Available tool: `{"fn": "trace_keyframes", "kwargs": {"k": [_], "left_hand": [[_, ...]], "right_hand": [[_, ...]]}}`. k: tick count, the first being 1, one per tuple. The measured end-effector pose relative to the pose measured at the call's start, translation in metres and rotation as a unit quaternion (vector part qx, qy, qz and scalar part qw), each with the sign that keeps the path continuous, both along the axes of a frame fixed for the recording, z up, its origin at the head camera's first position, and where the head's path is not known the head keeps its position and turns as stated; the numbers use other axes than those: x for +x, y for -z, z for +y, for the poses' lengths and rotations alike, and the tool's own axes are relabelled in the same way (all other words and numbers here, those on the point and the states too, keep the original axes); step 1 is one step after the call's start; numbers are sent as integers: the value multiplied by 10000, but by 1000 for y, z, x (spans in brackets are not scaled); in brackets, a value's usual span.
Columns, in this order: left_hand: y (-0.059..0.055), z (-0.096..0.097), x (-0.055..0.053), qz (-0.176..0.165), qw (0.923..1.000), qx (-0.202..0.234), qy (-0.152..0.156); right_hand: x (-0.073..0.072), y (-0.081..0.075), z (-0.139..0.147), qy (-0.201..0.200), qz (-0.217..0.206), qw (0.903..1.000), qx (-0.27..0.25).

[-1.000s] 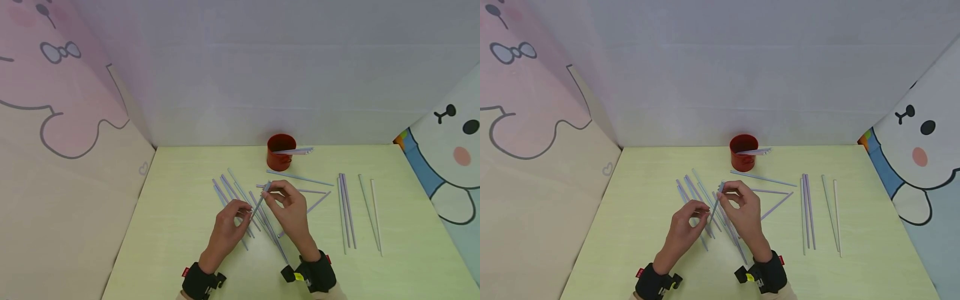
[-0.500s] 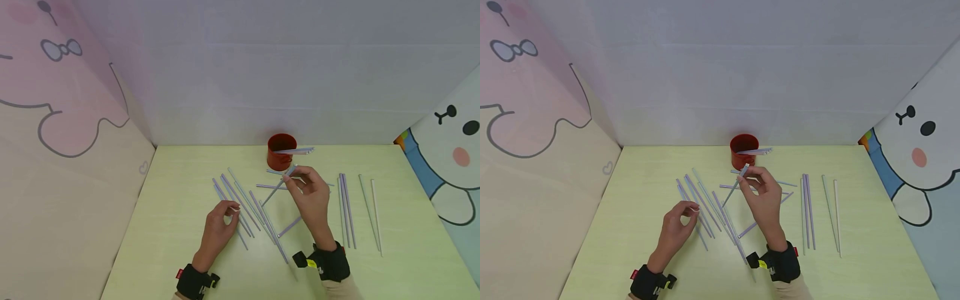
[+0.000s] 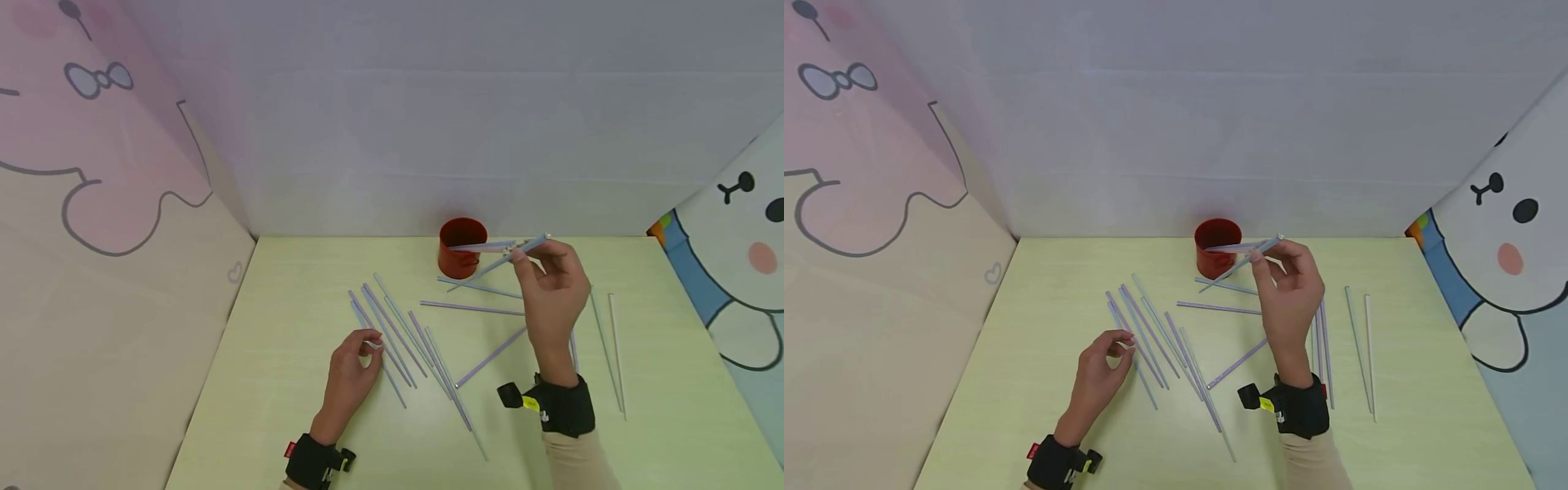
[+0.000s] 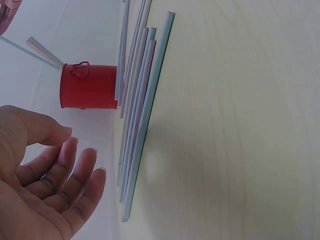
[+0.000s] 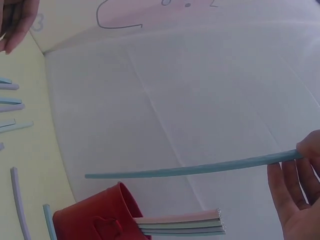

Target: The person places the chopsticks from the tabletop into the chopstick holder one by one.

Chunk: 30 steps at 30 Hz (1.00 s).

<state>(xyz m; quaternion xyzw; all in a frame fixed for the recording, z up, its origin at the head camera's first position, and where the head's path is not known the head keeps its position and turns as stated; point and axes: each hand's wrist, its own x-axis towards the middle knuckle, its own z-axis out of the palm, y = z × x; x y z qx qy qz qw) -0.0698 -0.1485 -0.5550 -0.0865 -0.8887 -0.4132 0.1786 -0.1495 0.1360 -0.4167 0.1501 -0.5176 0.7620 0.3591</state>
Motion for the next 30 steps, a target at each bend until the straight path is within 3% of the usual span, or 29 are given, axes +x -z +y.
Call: {"fn": "trace_keyframes", "kwargs": {"k": [9,17,24,30], "left_hand": [[2,-2,-1,-151,9997,50,-170],[7,-4,-1,-333,9992,-115,-192],[7,-7,-1,-402,9988,-134,-224],[7,-8,0,-389,9987,-188,-259]], "right_hand": [[-18,-8,14,652,263,9956,-619],[-38,-5,19,1348,282,9878,-721],[-48,9,19,1272,46,9884,-831],[-55,18,19,1246,101,9893,-759]]}}
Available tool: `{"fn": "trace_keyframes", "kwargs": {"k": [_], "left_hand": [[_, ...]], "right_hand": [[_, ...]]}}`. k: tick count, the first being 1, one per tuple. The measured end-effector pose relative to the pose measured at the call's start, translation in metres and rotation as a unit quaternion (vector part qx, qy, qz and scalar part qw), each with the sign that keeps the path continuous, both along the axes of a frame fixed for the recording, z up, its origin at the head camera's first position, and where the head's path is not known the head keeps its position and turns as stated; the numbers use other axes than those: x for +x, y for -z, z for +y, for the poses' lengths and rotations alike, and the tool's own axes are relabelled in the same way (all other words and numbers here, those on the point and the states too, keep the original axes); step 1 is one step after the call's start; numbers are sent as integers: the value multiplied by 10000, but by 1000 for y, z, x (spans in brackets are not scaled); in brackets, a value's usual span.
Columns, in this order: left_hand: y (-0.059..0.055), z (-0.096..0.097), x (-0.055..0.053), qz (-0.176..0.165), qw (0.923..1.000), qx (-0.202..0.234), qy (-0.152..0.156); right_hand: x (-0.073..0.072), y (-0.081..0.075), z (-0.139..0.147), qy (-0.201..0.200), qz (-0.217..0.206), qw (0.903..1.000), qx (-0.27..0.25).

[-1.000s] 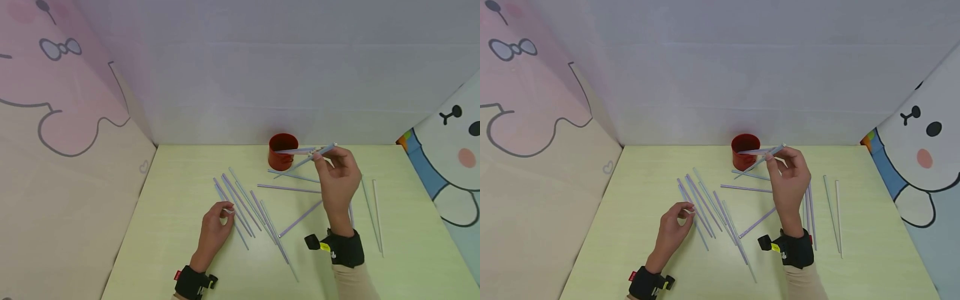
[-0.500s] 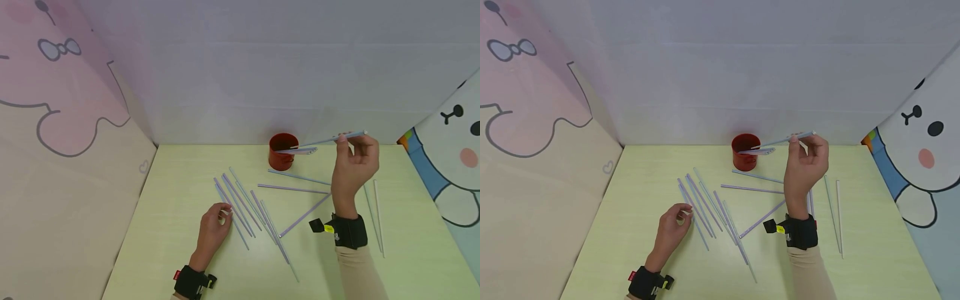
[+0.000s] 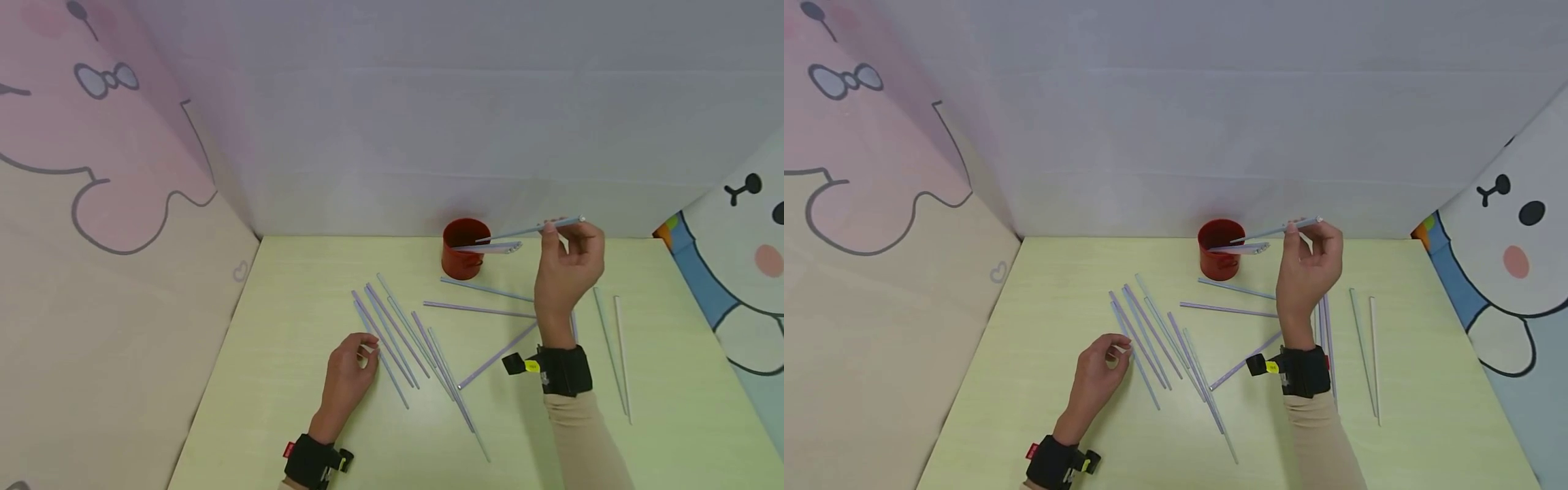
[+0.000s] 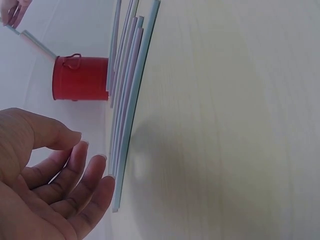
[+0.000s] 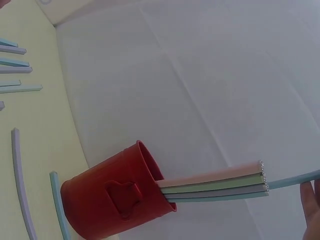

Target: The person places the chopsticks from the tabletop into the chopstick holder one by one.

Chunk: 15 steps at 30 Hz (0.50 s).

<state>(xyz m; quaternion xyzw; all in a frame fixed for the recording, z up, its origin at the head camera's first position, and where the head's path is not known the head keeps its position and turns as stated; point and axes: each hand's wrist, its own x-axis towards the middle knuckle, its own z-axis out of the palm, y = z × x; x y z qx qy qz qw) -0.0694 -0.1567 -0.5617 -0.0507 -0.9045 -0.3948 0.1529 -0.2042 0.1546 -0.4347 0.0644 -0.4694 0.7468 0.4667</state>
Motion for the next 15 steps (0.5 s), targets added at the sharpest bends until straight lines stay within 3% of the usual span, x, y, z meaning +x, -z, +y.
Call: {"fn": "trace_keyframes", "kwargs": {"k": [7,15], "left_hand": [[1,-1,1,28,10000,-55,14],[2,-1,1,-55,10000,-55,6]], "right_hand": [[-1,0,-3,42,-221,9996,168],[7,-5,-9,-273,-468,9976,442]]}}
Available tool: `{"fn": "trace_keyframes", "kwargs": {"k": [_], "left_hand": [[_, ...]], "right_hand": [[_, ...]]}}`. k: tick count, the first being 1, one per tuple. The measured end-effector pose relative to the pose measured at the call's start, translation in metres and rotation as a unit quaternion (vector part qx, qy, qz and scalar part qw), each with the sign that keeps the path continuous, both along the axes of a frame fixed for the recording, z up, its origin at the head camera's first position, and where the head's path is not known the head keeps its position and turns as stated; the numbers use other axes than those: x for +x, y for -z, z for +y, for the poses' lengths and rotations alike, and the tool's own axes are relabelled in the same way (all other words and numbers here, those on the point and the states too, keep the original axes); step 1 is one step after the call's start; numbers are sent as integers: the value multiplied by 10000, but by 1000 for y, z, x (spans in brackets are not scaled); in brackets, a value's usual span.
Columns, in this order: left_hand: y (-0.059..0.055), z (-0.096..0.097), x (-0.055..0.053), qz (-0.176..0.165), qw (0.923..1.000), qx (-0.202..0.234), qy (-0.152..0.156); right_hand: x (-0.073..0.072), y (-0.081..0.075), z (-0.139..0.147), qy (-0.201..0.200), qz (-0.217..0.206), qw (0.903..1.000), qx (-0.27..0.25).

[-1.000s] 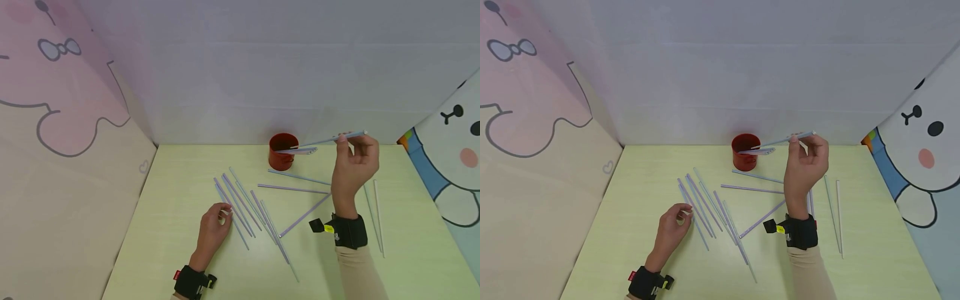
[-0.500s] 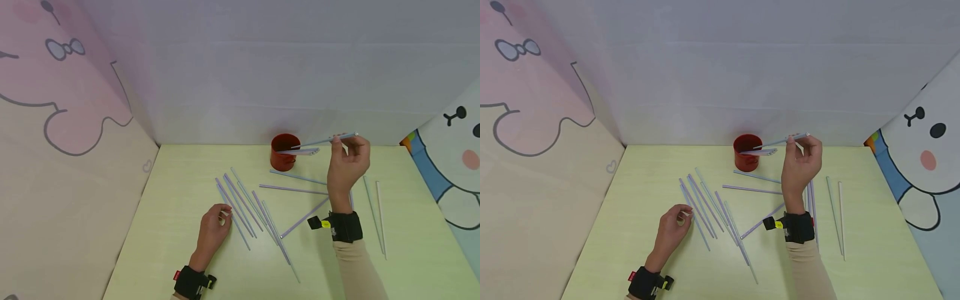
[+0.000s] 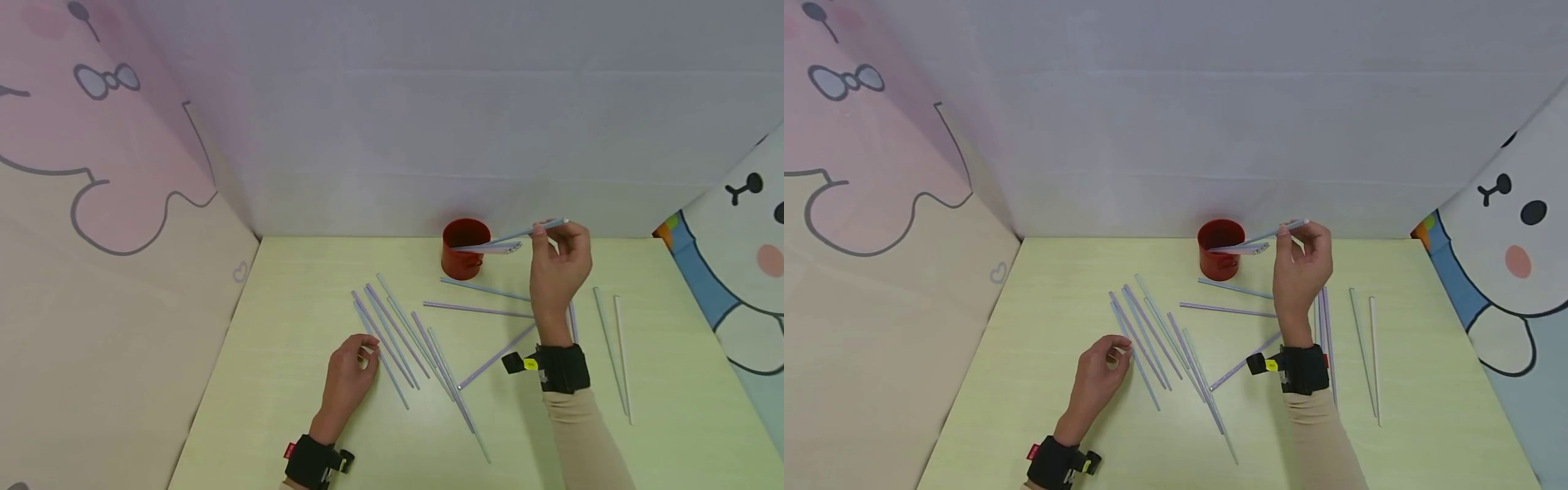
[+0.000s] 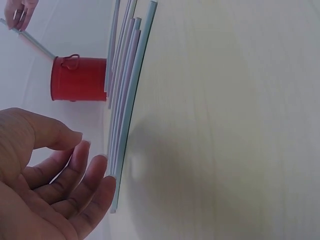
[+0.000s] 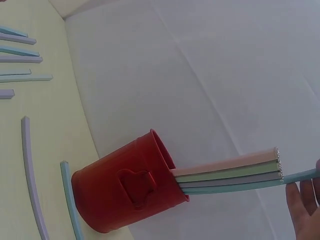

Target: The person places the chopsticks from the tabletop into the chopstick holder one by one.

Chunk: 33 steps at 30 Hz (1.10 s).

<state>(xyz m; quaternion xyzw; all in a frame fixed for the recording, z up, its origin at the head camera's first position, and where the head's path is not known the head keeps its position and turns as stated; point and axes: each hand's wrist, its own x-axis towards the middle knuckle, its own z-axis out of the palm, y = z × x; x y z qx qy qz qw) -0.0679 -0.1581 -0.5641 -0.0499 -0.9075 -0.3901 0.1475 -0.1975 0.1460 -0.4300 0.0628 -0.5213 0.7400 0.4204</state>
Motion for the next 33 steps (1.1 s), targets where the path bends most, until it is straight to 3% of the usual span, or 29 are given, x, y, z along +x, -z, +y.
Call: {"fn": "trace_keyframes", "kwargs": {"k": [11,19,23,29,33], "left_hand": [[3,0,0,-37,10000,2,-23],[0,2,-1,-121,9999,-24,-13],[0,5,-2,-291,9994,-67,-148],[1,9,-6,-477,9975,-312,-421],[1,13,-9,-505,9947,-644,-624]], "right_hand": [[3,8,3,198,-428,9969,634],[13,15,10,339,-551,9978,171],[21,25,12,379,-645,9972,16],[36,44,12,551,-830,9940,451],[43,53,10,367,-877,9944,460]]}}
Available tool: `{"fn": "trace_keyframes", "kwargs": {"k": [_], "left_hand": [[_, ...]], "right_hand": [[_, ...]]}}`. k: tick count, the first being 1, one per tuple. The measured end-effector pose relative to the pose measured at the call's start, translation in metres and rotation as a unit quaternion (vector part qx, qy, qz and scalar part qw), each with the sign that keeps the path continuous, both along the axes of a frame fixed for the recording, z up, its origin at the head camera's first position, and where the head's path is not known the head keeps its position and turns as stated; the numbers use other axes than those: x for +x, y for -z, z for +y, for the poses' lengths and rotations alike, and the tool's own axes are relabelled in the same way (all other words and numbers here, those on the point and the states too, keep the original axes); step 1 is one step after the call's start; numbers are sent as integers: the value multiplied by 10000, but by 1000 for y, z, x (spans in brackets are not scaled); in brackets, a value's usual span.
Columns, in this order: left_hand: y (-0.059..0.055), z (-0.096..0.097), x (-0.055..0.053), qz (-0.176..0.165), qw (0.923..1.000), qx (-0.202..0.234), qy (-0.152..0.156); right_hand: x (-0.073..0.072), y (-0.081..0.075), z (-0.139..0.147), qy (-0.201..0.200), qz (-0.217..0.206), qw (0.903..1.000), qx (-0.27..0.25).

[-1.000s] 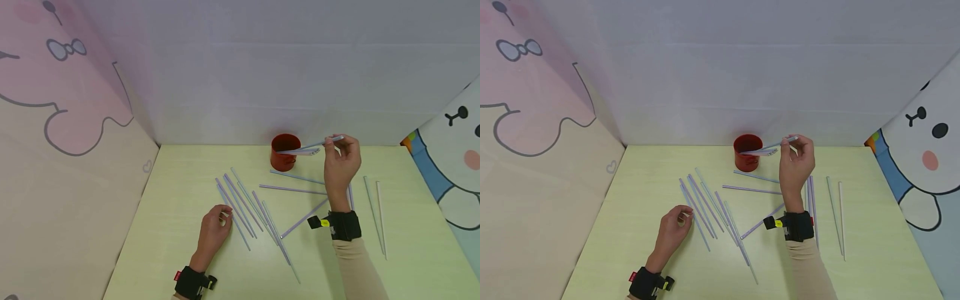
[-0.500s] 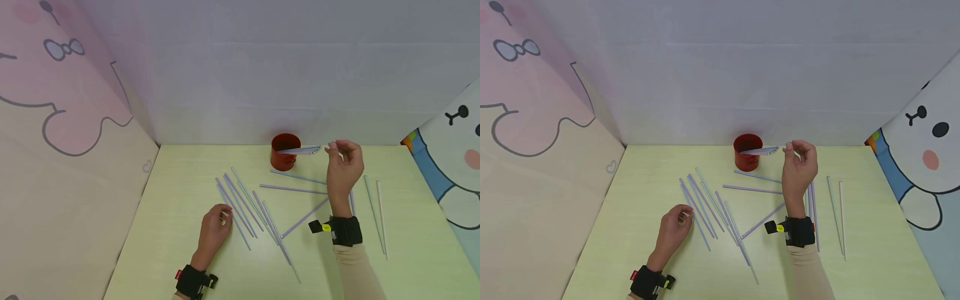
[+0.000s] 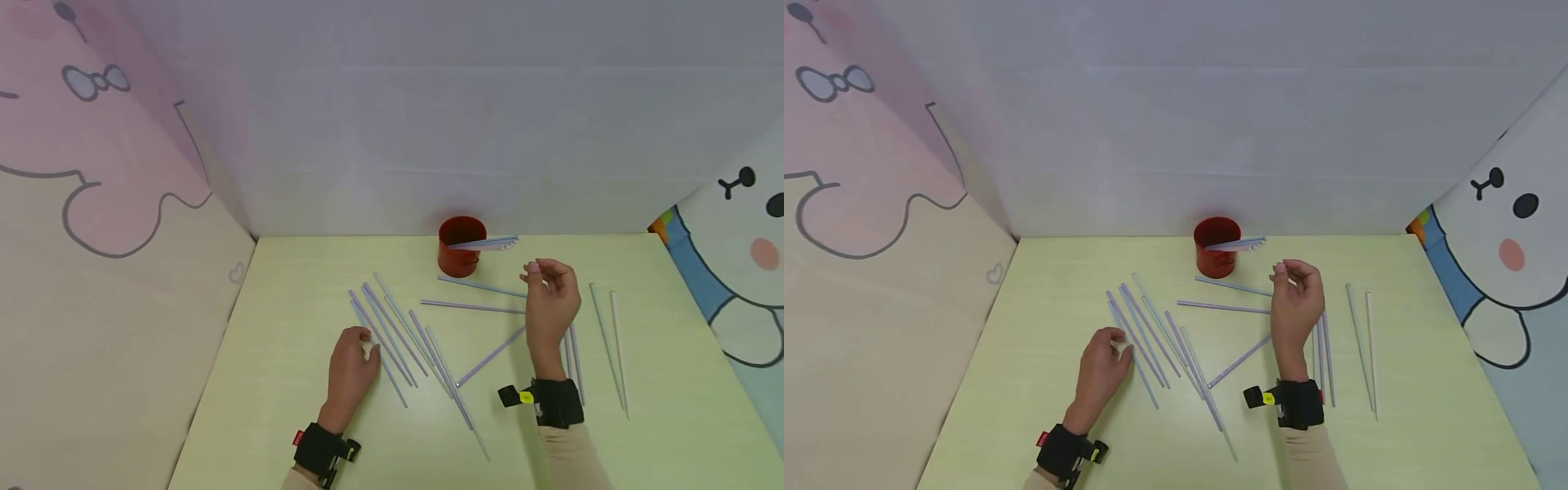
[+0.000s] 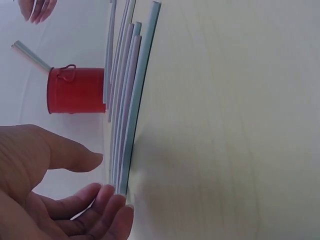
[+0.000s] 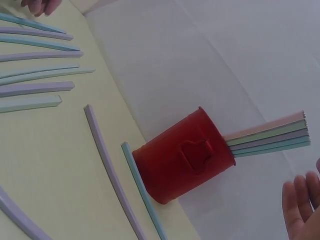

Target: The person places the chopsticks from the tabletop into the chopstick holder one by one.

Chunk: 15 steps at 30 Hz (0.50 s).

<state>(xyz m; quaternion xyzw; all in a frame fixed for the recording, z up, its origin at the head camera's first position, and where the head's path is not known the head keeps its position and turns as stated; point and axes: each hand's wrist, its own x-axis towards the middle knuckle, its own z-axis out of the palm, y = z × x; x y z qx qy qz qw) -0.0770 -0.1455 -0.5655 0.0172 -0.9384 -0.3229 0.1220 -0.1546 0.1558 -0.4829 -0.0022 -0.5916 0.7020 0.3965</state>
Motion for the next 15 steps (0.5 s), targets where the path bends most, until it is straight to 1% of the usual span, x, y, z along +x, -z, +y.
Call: {"fn": "trace_keyframes", "kwargs": {"k": [1,4,7,9,12,15], "left_hand": [[0,1,0,-32,9999,-105,-84],[1,2,-2,-190,9985,-362,-358],[1,4,-3,-349,9962,-606,-513],[0,6,-4,-395,9953,-713,-527],[-1,7,-4,-416,9940,-862,-524],[-1,7,-3,-368,9932,-970,-520]], "right_hand": [[2,1,-1,-23,-33,10000,48],[5,4,-4,-145,-104,9998,-40],[9,7,-6,-157,-240,9996,-79],[10,10,-8,-188,-347,9991,-136],[13,14,-12,-248,-544,9982,-68],[14,25,-14,-330,-643,9974,66]]}}
